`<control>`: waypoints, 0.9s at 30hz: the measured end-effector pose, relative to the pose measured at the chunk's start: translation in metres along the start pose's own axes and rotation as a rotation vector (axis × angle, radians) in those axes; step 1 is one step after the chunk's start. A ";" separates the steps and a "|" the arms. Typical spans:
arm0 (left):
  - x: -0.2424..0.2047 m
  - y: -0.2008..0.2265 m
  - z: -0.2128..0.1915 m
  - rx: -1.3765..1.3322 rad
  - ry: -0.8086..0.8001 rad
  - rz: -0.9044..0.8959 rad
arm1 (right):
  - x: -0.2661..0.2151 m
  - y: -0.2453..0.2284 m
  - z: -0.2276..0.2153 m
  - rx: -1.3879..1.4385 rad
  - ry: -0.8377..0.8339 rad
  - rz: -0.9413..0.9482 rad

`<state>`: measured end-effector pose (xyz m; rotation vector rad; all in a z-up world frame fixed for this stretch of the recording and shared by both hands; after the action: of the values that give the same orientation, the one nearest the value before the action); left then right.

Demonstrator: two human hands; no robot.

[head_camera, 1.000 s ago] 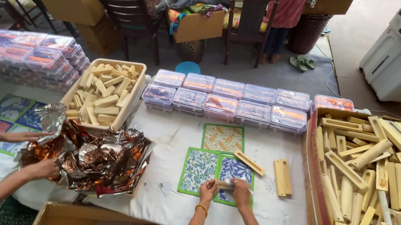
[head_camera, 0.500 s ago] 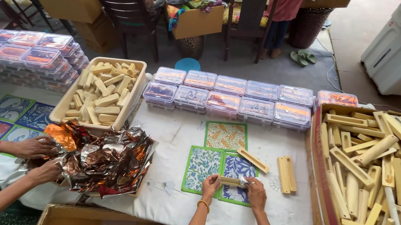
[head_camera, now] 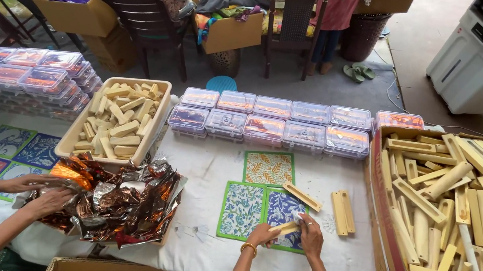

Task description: The person wipes wooden handles with a white cloth on a table covered with a white cloth. They pick up handles from a large cardboard box, wipe them, and place them back into the box.

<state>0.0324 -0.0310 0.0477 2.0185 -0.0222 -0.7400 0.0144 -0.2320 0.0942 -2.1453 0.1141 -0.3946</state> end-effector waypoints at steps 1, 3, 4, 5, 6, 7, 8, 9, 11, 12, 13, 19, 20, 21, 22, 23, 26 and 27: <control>0.008 -0.003 0.001 0.002 -0.003 0.002 | 0.002 -0.003 0.003 -0.001 0.004 0.002; 0.021 -0.008 0.002 -0.045 0.102 0.068 | 0.003 -0.015 0.010 -0.026 -0.098 -0.245; 0.014 0.003 0.002 -0.044 0.098 0.068 | 0.003 -0.028 0.010 -0.027 -0.096 -0.242; 0.007 0.014 0.000 0.039 0.182 0.139 | 0.003 -0.044 0.011 -0.055 -0.076 -0.334; -0.001 0.026 -0.003 0.121 0.266 0.210 | 0.002 -0.059 0.013 -0.083 -0.057 -0.426; -0.005 0.028 -0.001 0.120 0.268 0.206 | 0.007 -0.056 0.014 -0.081 -0.061 -0.426; -0.011 0.031 0.000 0.224 0.367 0.268 | 0.012 -0.052 0.015 -0.133 -0.023 -0.409; -0.015 0.035 0.000 0.328 0.470 0.329 | 0.019 -0.048 0.016 -0.185 0.014 -0.396; -0.025 0.043 -0.003 0.368 0.510 0.355 | 0.030 -0.042 0.016 -0.058 0.030 -0.296; -0.031 0.048 -0.004 0.412 0.543 0.387 | 0.034 -0.037 0.016 0.064 0.052 -0.189; -0.031 0.047 -0.006 0.409 0.547 0.382 | 0.040 -0.024 0.020 0.064 0.046 -0.191; -0.016 0.037 0.004 0.005 0.210 0.282 | 0.075 0.025 0.013 0.213 -0.105 0.359; -0.013 0.030 0.014 -0.330 0.018 0.178 | 0.076 0.014 0.008 0.572 -0.186 0.358; -0.012 0.024 0.025 -0.659 -0.179 0.068 | 0.077 0.002 0.002 0.933 -0.261 0.348; -0.010 0.019 0.029 -0.655 -0.184 0.066 | 0.077 -0.007 -0.001 0.934 -0.255 0.351; -0.007 0.017 0.035 -0.756 -0.253 0.055 | 0.077 -0.015 -0.005 1.029 -0.269 0.405; -0.004 0.011 0.048 -1.007 -0.426 0.017 | 0.074 -0.008 -0.005 1.187 -0.246 0.458; -0.003 0.011 0.049 -1.159 -0.523 -0.003 | 0.075 -0.001 -0.001 1.251 -0.217 0.449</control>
<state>0.0076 -0.0747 0.0400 0.7078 0.0877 -0.9575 0.0847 -0.2496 0.1136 -0.8708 0.1623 0.0647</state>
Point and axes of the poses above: each hand's wrist, its own x-axis towards the middle knuckle, its own z-axis out of the palm, y = z × x, the point moved 2 cm from there along x, towards the middle knuckle, and after that the axes turned 7 degrees about x, right-handed, at the moved point
